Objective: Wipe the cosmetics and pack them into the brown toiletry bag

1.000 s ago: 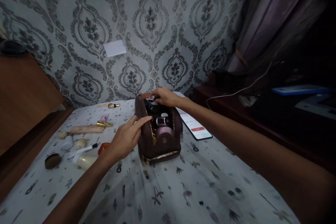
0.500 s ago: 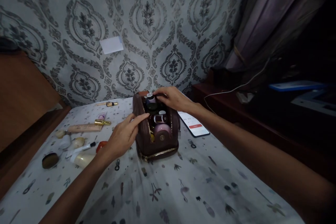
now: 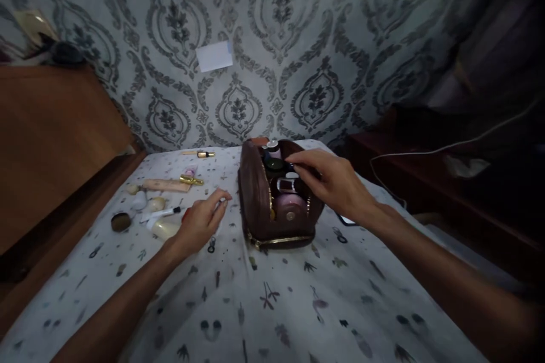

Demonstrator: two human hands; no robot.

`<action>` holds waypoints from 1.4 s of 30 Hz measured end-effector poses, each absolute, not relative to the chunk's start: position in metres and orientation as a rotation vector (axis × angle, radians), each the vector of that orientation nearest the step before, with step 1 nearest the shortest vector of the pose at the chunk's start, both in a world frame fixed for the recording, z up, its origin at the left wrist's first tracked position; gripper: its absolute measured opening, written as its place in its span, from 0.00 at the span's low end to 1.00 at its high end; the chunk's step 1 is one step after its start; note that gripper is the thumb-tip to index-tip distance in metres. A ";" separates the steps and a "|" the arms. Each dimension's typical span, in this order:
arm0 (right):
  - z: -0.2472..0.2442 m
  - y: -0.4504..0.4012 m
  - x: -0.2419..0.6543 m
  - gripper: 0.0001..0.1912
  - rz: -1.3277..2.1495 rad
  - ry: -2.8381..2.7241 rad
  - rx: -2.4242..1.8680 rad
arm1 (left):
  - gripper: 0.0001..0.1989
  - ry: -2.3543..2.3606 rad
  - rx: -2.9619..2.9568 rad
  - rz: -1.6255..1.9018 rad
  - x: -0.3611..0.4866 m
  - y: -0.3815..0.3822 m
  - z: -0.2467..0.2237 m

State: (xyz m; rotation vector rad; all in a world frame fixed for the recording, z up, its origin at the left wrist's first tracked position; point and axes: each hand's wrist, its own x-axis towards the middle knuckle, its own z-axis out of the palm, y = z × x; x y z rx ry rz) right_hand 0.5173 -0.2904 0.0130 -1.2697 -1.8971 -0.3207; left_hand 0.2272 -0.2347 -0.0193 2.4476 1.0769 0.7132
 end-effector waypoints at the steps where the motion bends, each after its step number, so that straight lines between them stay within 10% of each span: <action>1: 0.012 -0.295 0.511 0.12 -0.351 -1.900 -1.234 | 0.12 1.107 2.461 0.689 0.222 -0.237 -0.021; 9: -0.008 -0.330 0.417 0.16 -0.294 -2.098 -0.762 | 0.15 1.260 2.458 0.732 0.184 -0.237 -0.036; 22: -0.100 -0.255 0.317 0.14 1.095 -1.370 -1.132 | 0.17 1.737 2.471 0.813 0.114 -0.121 -0.046; 42: -0.137 -0.248 0.308 0.28 0.314 -1.780 -1.475 | 0.17 1.376 2.825 0.533 0.156 -0.177 -0.064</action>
